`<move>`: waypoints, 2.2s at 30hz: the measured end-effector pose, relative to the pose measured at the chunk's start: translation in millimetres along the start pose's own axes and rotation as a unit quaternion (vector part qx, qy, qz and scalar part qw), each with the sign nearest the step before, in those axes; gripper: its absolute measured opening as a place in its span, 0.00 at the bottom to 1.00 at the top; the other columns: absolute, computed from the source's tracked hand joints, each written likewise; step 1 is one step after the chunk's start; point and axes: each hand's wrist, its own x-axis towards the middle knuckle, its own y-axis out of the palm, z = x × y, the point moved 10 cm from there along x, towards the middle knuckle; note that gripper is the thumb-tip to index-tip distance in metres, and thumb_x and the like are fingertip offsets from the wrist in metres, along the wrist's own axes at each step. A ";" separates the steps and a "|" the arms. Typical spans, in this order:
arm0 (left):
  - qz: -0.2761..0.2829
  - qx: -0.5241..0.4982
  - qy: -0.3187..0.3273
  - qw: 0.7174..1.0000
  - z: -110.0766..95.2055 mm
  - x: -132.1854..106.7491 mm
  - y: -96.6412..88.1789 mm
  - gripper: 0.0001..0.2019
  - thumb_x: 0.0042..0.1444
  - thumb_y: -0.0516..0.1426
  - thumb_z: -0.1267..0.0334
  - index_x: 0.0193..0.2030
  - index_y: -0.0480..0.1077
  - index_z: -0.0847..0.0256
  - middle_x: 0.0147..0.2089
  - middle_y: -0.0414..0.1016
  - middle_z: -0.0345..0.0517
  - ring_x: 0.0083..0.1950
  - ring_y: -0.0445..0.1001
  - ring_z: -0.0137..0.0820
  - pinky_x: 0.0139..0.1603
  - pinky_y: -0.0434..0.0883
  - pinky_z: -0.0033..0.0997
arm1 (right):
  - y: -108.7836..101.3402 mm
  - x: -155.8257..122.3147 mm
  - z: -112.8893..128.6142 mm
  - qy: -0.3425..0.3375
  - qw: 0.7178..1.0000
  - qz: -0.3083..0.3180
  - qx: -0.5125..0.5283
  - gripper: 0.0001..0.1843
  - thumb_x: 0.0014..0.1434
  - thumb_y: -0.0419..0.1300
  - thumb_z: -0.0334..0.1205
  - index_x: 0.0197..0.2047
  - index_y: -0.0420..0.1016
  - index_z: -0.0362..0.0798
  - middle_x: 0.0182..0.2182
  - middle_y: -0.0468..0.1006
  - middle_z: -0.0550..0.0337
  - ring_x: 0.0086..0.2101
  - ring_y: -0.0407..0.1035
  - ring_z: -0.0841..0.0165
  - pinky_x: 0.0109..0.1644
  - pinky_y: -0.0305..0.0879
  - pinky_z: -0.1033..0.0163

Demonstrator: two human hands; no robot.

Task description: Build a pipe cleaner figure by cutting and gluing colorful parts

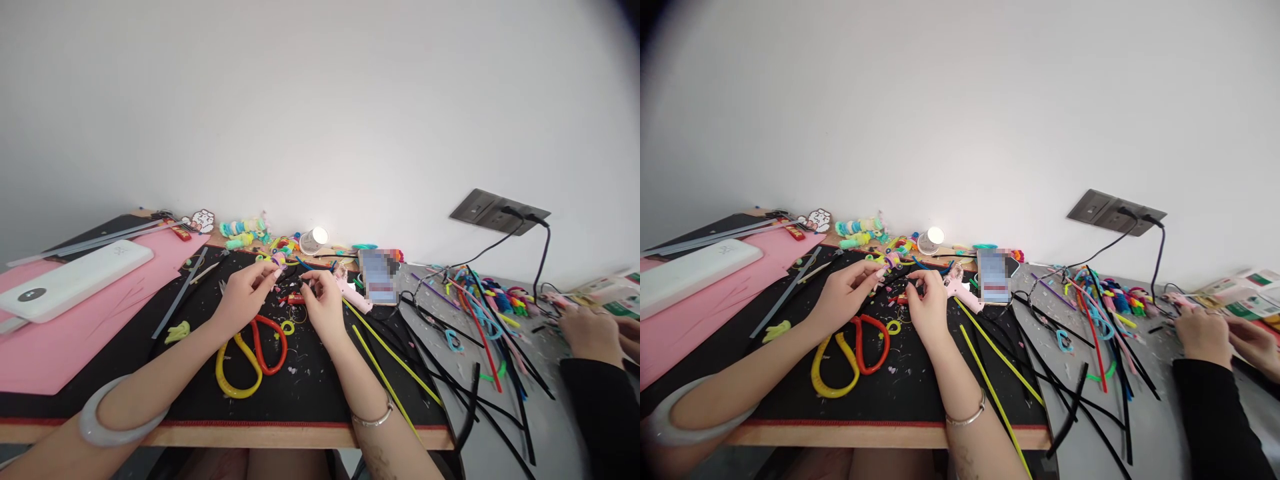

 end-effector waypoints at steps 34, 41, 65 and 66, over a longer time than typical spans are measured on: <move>0.203 -0.478 -0.229 0.823 14.1 -18.0 58.7 0.05 0.54 0.57 0.64 0.35 0.67 0.62 0.21 0.57 0.32 0.16 0.46 0.13 0.20 0.48 0.19 | 35.6 -9.8 -13.7 0.149 0.917 0.111 0.354 0.10 0.52 0.59 0.41 0.37 0.68 0.47 0.17 0.54 0.73 0.16 0.45 0.80 0.19 0.43 0.72; 0.215 -0.485 -0.232 0.815 11.0 -20.4 61.3 0.04 0.55 0.57 0.65 0.34 0.67 0.64 0.22 0.57 0.33 0.17 0.47 0.13 0.20 0.49 0.18 | 42.9 -13.5 -14.0 0.177 0.887 0.124 0.408 0.11 0.51 0.61 0.43 0.35 0.67 0.47 0.15 0.52 0.76 0.14 0.40 0.82 0.16 0.36 0.73; 0.239 -0.492 -0.240 0.802 13.4 -22.7 67.5 0.04 0.57 0.56 0.65 0.34 0.66 0.64 0.22 0.56 0.32 0.17 0.47 0.14 0.20 0.50 0.17 | 44.6 -12.9 -14.6 0.187 0.872 0.127 0.435 0.13 0.50 0.62 0.43 0.36 0.67 0.45 0.13 0.53 0.77 0.13 0.40 0.83 0.15 0.36 0.73; 0.239 -0.493 -0.241 0.801 13.8 -22.8 67.4 0.04 0.56 0.56 0.65 0.34 0.66 0.64 0.22 0.56 0.32 0.17 0.47 0.14 0.20 0.50 0.17 | 44.6 -12.9 -14.6 0.187 0.871 0.128 0.437 0.13 0.51 0.62 0.43 0.36 0.67 0.45 0.13 0.53 0.77 0.13 0.40 0.83 0.15 0.36 0.73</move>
